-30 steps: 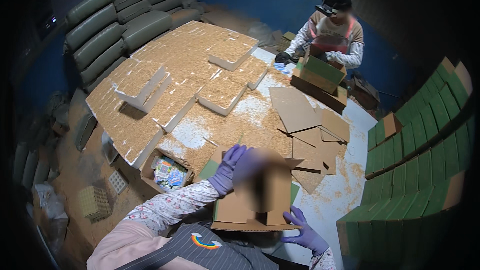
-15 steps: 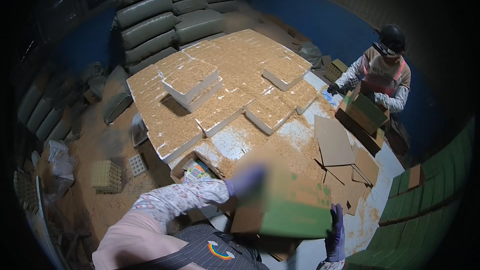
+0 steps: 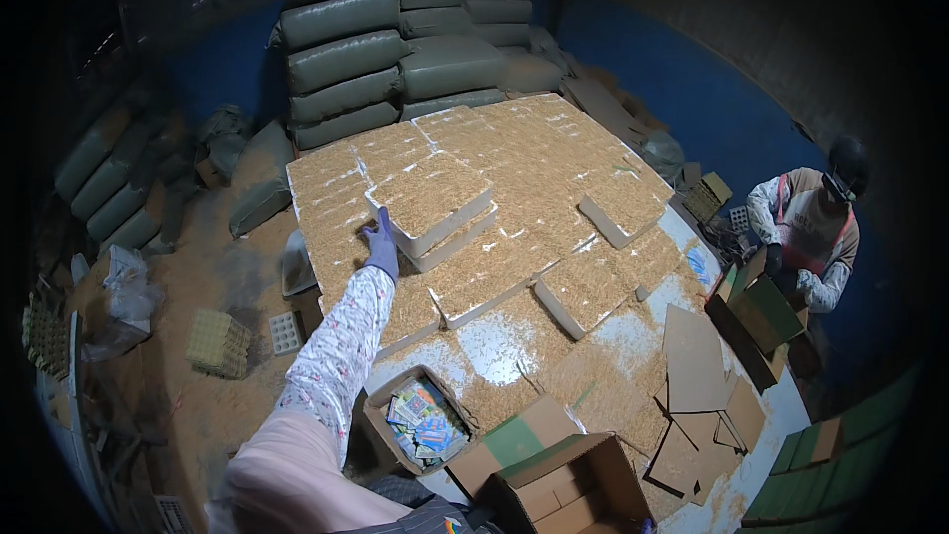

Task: The person folds green cardboard boxes and places a white tray filled with sawdust or similar processing material into each box.

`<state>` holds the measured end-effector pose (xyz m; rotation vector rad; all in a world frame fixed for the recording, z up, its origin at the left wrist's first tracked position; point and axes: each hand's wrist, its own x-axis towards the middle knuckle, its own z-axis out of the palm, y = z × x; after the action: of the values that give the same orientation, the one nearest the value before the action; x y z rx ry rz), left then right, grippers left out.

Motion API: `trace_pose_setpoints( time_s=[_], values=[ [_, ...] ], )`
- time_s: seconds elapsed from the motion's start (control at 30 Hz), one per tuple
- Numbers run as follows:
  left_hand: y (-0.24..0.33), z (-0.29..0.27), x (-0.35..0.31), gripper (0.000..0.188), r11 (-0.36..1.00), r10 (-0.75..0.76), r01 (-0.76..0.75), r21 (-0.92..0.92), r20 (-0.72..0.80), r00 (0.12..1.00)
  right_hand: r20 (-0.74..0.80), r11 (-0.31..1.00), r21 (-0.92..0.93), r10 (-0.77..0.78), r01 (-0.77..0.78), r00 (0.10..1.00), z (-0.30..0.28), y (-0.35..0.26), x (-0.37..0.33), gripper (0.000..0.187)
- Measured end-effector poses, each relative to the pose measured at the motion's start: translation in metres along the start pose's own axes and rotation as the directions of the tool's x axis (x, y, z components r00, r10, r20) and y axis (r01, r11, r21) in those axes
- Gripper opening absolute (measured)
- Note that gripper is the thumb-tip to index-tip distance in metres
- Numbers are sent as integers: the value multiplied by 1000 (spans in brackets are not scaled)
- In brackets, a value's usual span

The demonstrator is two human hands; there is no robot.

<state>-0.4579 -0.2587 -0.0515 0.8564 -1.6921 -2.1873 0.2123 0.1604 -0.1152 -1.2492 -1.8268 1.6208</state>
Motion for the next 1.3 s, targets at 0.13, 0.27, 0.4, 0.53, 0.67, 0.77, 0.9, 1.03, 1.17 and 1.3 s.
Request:
trace_pose_setpoints(
  time_s=[0.13,0.27,0.4,0.53,0.67,0.77,0.9,1.03,1.17,1.3],
  values=[
    [-9,51,7,123,975,-222,222,19,6,975,-96,999,-11,34,-35,995,-4,-7,-9,28],
    [-3,66,-13,125,983,-95,92,157,14,995,-117,1000,1,24,-24,993,-5,-8,-18,27],
    [0,62,-11,124,942,-253,237,239,39,967,-123,999,37,-8,13,992,-5,4,-23,27],
    [5,42,-62,86,845,-477,530,74,550,685,-156,985,91,-131,146,979,-24,23,-33,26],
    [35,-3,-191,43,821,-469,517,242,802,369,-103,999,5,-52,53,993,21,-32,-36,27],
    [45,-14,-300,55,891,-407,284,355,902,148,36,943,-268,-193,195,981,13,-50,-21,28],
    [-18,-23,-409,81,904,-332,217,368,925,-186,206,675,-510,-506,533,838,-23,-29,13,30],
    [-93,-58,-413,87,957,-126,-290,30,939,-320,144,943,-191,-249,274,958,-4,-47,-7,28],
    [-34,-83,-419,85,898,-438,-100,428,857,-270,88,961,-139,-230,241,969,-2,-46,-28,28],
    [-35,-109,-393,85,860,-420,-416,294,872,-250,115,981,-96,-157,168,981,21,-64,-41,30]
  ],
)
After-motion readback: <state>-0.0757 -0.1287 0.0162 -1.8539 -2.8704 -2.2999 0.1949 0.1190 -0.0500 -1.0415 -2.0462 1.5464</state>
